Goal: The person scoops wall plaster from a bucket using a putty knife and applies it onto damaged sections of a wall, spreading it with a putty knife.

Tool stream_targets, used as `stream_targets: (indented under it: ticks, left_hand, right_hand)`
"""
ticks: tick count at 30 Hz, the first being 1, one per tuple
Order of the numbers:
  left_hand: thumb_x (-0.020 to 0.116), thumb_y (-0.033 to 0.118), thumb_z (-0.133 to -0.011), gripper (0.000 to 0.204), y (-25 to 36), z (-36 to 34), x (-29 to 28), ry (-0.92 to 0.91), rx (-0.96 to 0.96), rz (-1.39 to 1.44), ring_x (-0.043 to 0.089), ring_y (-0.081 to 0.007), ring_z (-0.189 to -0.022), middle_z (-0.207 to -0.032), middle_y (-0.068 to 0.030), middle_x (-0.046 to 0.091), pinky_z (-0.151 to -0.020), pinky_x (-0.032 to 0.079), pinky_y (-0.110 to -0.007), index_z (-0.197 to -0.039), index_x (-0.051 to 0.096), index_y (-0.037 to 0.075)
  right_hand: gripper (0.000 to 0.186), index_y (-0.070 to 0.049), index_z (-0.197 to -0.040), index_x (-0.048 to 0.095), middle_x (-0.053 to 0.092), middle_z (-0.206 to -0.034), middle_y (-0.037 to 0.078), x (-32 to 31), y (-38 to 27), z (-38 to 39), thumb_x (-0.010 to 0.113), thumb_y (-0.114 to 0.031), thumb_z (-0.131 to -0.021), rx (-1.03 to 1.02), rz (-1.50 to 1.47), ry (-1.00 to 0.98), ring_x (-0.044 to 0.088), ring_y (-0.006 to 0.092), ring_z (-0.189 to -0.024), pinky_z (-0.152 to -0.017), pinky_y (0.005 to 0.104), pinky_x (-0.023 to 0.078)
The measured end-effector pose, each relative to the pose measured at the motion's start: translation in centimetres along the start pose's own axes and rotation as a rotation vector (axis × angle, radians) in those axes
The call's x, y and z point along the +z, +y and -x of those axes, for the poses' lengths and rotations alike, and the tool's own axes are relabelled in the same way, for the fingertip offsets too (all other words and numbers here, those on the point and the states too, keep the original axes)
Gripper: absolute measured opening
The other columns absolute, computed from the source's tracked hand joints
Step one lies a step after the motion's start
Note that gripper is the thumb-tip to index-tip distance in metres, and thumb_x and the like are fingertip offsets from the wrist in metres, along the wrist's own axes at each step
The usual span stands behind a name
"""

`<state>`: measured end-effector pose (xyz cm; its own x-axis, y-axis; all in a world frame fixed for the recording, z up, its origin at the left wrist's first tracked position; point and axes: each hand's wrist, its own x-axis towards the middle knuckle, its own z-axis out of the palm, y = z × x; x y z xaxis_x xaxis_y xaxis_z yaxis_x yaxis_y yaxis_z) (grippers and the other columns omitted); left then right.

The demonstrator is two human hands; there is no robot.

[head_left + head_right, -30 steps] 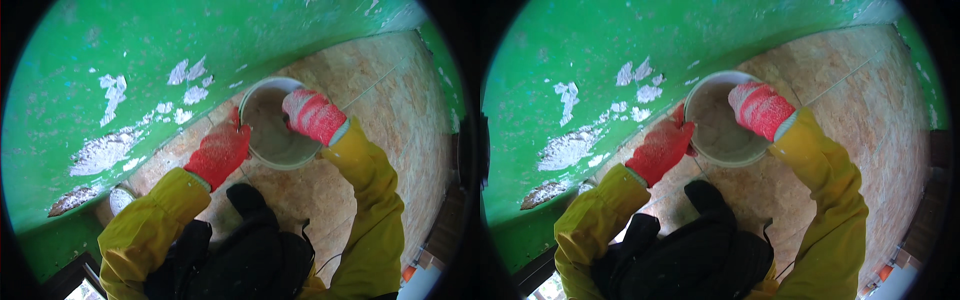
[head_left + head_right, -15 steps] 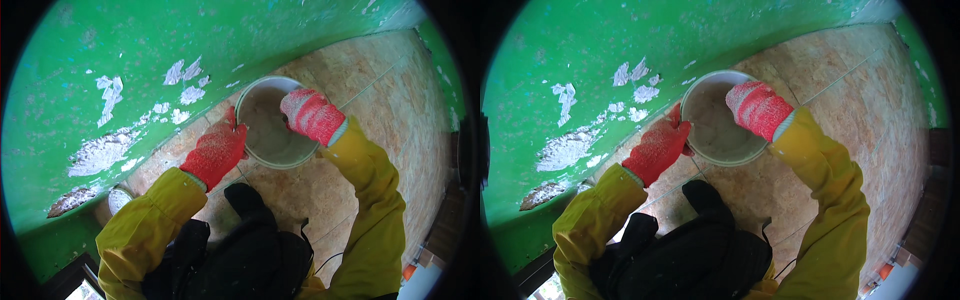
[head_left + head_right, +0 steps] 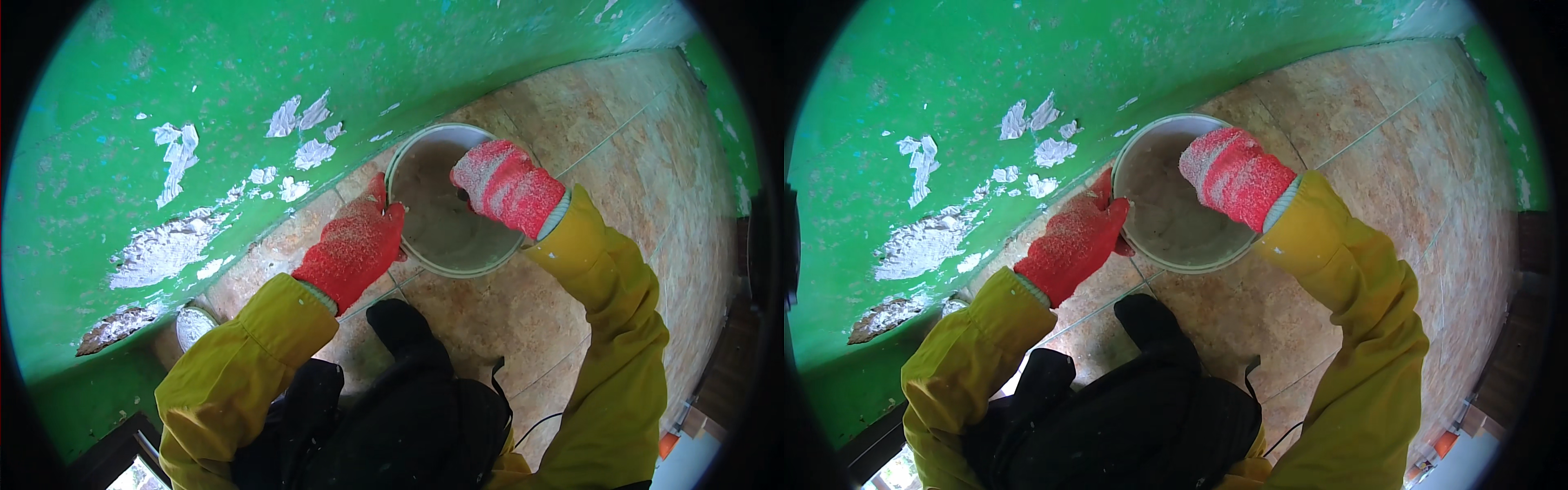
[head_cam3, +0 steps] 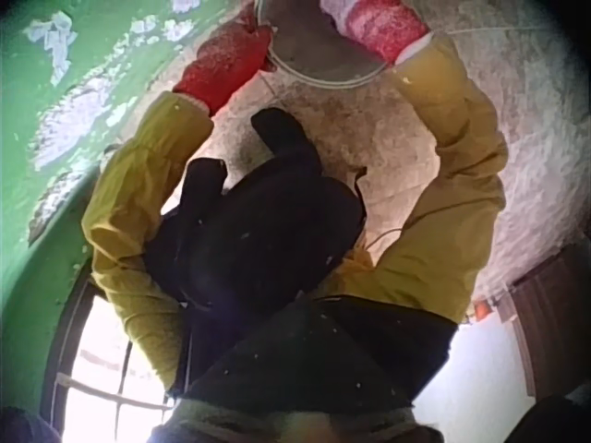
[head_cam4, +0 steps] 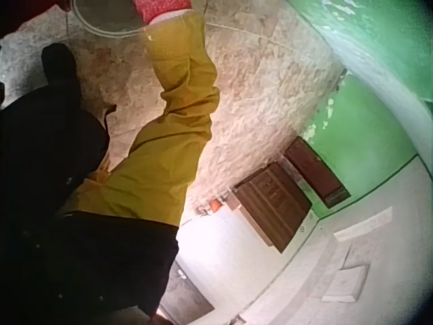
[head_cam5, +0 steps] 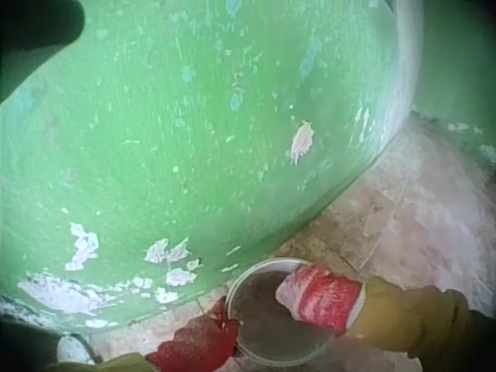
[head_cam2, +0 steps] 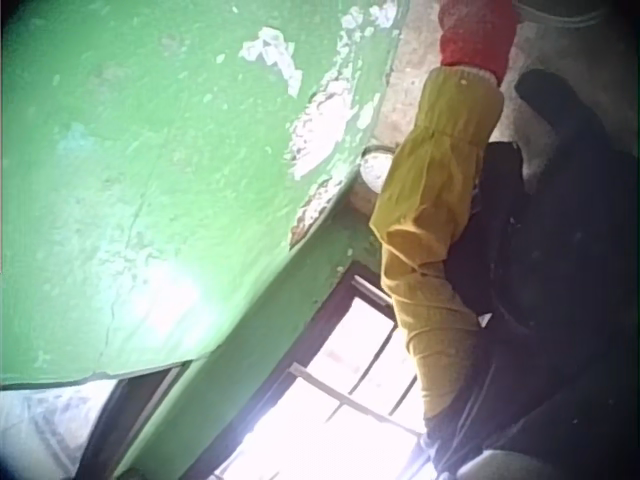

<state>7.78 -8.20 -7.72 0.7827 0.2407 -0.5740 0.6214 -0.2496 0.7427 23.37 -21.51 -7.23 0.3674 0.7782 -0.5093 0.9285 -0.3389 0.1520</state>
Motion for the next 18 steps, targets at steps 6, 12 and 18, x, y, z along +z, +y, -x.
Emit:
stream_targets:
  ticks: [6, 12, 18]
  left_hand:
    - [0.043, 0.026, -0.091, 0.049, 0.1, 0.0, 0.0, -0.004, -0.004, 0.052, 0.066, -0.0201, -0.061, -0.091, -0.0148, 0.065, -0.070, 0.051, -0.036, -0.134, 0.036, 0.004]
    - [0.044, 0.026, -0.092, 0.046, 0.5, 0.2, -0.3, -0.029, 0.000, 0.040, 0.066, -0.0210, -0.062, -0.091, -0.0151, 0.065, -0.068, 0.052, -0.036, -0.131, 0.037, 0.003]
    - [0.044, 0.025, -0.092, 0.048, 0.3, 0.5, 0.0, -0.027, 0.009, 0.008, 0.066, -0.0195, -0.063, -0.093, -0.0154, 0.065, -0.068, 0.052, -0.034, -0.133, 0.035, 0.002]
  right_hand:
    - [0.017, -0.012, -0.084, 0.067, 0.065, -0.081, 0.012, -1.1, -0.8, 1.0, 0.066, -0.019, -0.069, 0.006, -0.023, 0.018, 0.064, 0.0316, -0.080, -0.069, 0.0449, 0.051]
    - [0.016, -0.011, -0.085, 0.066, 0.065, -0.081, 0.013, -1.2, -0.4, 0.6, 0.065, -0.019, -0.070, -0.011, -0.020, 0.056, 0.064, 0.0318, -0.080, -0.068, 0.0448, 0.051]
    - [0.016, -0.011, -0.085, 0.066, 0.065, -0.081, 0.014, -1.5, -0.2, 1.2, 0.065, -0.019, -0.071, 0.005, -0.043, 0.041, 0.064, 0.0320, -0.080, -0.068, 0.0446, 0.051]
